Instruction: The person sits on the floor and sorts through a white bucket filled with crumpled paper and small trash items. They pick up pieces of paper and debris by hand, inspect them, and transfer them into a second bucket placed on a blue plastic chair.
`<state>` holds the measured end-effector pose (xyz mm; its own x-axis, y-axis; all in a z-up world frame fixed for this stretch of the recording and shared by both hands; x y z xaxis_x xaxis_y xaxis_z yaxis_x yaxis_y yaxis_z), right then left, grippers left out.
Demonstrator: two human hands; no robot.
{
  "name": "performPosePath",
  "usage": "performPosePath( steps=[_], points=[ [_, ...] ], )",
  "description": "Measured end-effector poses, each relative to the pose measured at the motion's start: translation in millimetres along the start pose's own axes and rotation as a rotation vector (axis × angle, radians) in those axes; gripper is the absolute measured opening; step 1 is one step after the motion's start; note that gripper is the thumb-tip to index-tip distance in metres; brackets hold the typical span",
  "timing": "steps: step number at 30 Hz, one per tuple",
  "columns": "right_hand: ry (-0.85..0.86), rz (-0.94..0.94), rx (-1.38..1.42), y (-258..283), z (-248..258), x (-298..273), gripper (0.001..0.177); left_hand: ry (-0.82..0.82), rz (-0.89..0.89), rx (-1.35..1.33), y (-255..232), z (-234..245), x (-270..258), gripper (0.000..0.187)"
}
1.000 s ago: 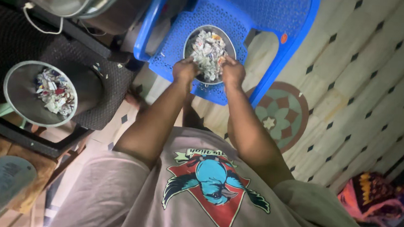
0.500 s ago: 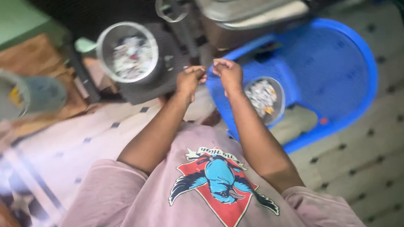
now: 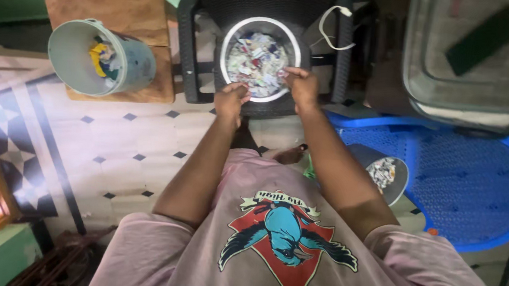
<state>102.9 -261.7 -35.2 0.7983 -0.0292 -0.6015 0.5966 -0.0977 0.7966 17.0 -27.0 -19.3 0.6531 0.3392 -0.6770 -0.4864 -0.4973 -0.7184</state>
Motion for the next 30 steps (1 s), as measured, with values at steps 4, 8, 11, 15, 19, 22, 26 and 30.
performPosePath(
  steps=[4,8,11,15,19,22,26,30],
  points=[
    [-0.027,-0.001,-0.094,-35.1,-17.0,60.1,0.023,0.044,0.068,-0.049,-1.4,4.3,34.2,0.023],
    [-0.109,0.139,-0.698,-59.2,-27.5,96.2,0.024,0.116,-0.042,0.095,-8.4,3.2,53.9,0.021],
    [-0.080,0.325,-1.135,-66.6,-54.0,113.1,0.024,0.112,0.085,0.025,3.1,9.0,54.1,0.020],
    [0.098,0.371,-1.439,-92.7,-83.8,120.7,0.024,0.133,0.132,0.149,4.9,19.4,54.2,0.016],
    [0.404,0.304,-1.510,-109.6,-105.6,105.7,0.015,0.184,0.159,0.157,3.5,18.0,60.0,0.016],
    [0.153,0.334,-1.379,-83.2,-93.2,86.3,0.016,0.177,0.151,0.171,-1.4,15.9,61.3,0.018],
    [-0.082,0.461,-1.075,-28.2,-68.1,52.2,0.021,0.198,0.138,0.198,-7.0,10.0,60.8,0.020],
    [-0.158,0.381,-0.860,8.7,-39.5,28.0,0.032,0.224,0.117,0.094,-6.1,4.7,65.7,0.021]
  ],
)
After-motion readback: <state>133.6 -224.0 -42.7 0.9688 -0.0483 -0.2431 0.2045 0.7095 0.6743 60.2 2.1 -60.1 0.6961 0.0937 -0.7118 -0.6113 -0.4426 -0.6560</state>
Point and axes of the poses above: each hand's wrist, its own x-axis towards the middle knuckle, its own z-axis out of the back of the hand, y = z × x, the point moved 8 cm from there along x, towards the middle knuckle, and after that the axes turned 3 degrees about -z, right-handed, at the moved point
